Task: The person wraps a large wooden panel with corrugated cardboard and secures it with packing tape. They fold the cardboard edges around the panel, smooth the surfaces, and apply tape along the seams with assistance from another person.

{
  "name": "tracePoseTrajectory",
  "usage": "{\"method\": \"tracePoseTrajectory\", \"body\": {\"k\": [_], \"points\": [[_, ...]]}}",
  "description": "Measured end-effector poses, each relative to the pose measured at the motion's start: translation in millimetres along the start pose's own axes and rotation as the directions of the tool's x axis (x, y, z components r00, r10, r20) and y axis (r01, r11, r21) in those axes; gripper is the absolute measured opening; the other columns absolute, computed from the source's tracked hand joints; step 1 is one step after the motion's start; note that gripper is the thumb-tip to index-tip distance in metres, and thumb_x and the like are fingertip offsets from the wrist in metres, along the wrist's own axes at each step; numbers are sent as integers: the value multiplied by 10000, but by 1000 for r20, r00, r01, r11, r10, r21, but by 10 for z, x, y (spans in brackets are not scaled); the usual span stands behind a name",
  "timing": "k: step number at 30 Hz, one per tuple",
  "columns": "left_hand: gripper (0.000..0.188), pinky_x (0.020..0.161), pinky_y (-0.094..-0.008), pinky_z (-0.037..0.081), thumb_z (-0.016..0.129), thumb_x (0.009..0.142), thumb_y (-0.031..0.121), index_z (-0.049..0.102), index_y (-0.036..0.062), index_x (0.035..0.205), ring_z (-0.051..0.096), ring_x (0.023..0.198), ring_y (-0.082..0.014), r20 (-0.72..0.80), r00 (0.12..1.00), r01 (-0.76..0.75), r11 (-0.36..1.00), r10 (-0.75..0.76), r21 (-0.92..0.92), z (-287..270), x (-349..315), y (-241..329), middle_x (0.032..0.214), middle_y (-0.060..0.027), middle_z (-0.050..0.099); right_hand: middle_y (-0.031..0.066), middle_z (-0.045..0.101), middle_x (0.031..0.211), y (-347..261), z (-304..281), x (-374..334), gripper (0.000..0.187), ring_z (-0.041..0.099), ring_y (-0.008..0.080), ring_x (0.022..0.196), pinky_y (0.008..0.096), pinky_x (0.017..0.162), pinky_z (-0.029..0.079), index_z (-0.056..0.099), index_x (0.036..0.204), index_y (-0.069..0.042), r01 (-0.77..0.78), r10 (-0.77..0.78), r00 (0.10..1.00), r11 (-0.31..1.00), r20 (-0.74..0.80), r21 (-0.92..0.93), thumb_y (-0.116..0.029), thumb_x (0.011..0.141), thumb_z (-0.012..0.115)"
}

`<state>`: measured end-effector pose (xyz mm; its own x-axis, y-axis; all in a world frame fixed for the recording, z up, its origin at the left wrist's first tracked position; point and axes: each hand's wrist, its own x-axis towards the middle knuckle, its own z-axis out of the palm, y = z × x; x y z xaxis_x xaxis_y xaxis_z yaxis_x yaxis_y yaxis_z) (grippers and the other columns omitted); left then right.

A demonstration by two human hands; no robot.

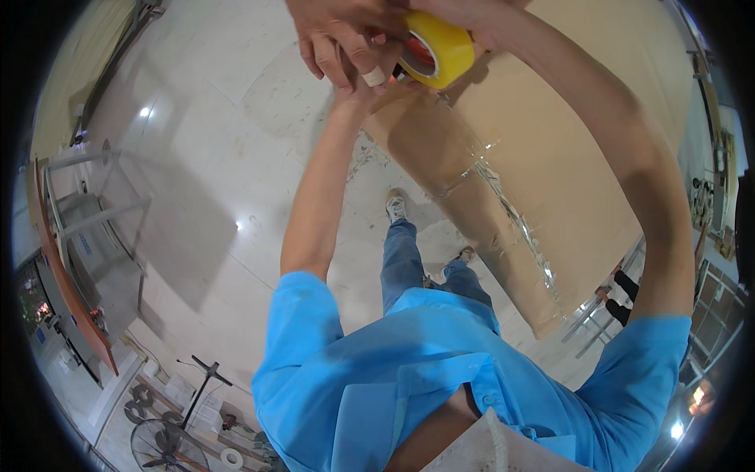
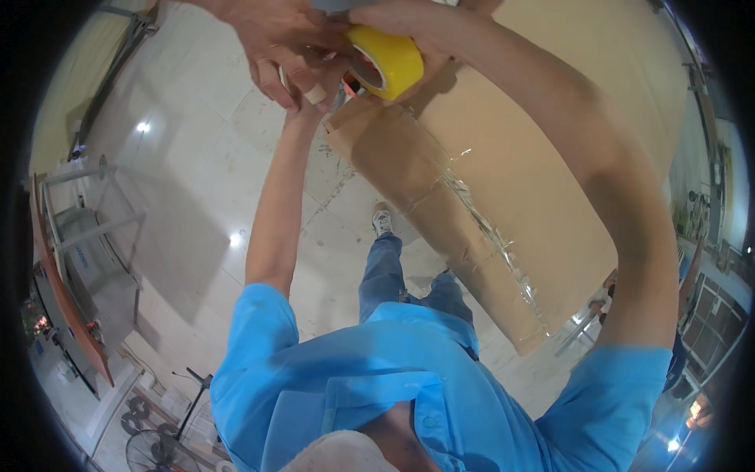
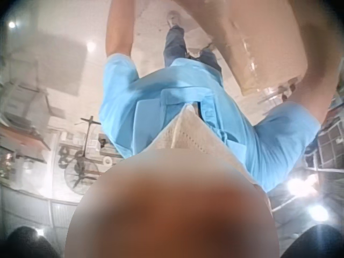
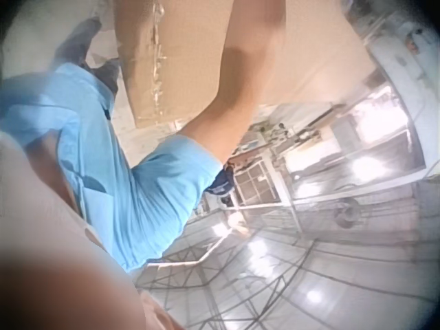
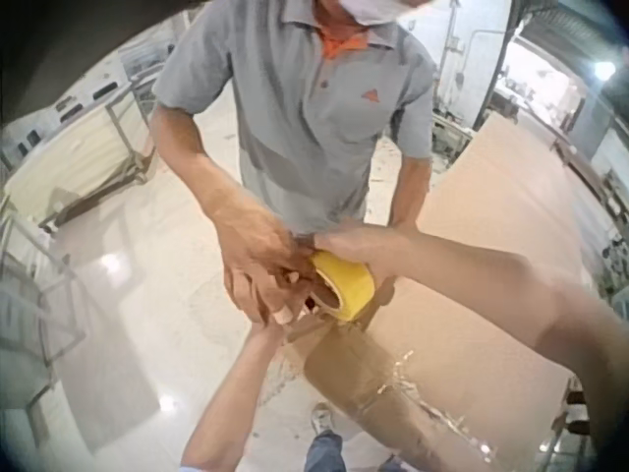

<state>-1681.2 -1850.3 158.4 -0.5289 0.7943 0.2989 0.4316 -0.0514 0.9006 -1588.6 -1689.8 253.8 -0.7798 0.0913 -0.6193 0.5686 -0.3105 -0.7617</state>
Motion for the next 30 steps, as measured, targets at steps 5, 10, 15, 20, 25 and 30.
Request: {"method": "tracePoseTrajectory", "body": {"k": [5,10,15,20,25,30], "points": [[418,886,-342,526,623,841,172,626,-19,1212,671,985,-194,-55,958,207,815,-280,-542,51,-495,-215,1195,-129,658,96,689,978,86,-203,234,335,669,234,843,383,785,567,622,1132,-24,24,-45,993,984,-113,-177,-298,1031,457],[647,1026,-356,451,632,808,270,549,-28,1377,610,1208,-259,217,833,550,804,-509,-224,221,-616,-589,1319,-149,632,107,693,967,-247,-252,388,369,663,228,845,358,783,545,628,1081,5,-110,98,992,980,-79,-164,-311,1028,447],[619,961,-367,494,632,776,367,658,58,1312,689,1066,-285,255,803,573,816,-539,-80,185,-553,-603,1107,-164,733,92,704,1001,-464,-58,588,365,660,197,861,330,804,525,647,1083,0,-179,176,983,849,-53,-497,-315,1008,479],[500,888,-371,520,631,769,371,739,126,1192,710,938,-287,154,833,540,841,-531,-21,133,-613,-455,947,-126,751,68,697,927,-619,100,688,363,644,179,820,334,760,512,680,1083,-24,-286,254,958,814,-132,-506,-345,969,556],[451,865,-390,534,633,761,382,773,144,1117,708,908,-310,148,815,559,828,-560,53,144,-615,-471,898,-121,752,91,700,924,-817,334,986,351,639,197,801,356,753,509,701,1043,-24,-231,125,973,464,-195,-855,-342,950,586],[414,886,-404,546,624,768,392,784,206,1101,708,953,-331,81,891,447,895,-446,6,216,-654,-539,953,-130,760,109,699,986,-833,555,1188,346,642,213,856,363,799,506,699,1071,-16,-267,195,956,264,-220,-927,-323,958,589]]}}
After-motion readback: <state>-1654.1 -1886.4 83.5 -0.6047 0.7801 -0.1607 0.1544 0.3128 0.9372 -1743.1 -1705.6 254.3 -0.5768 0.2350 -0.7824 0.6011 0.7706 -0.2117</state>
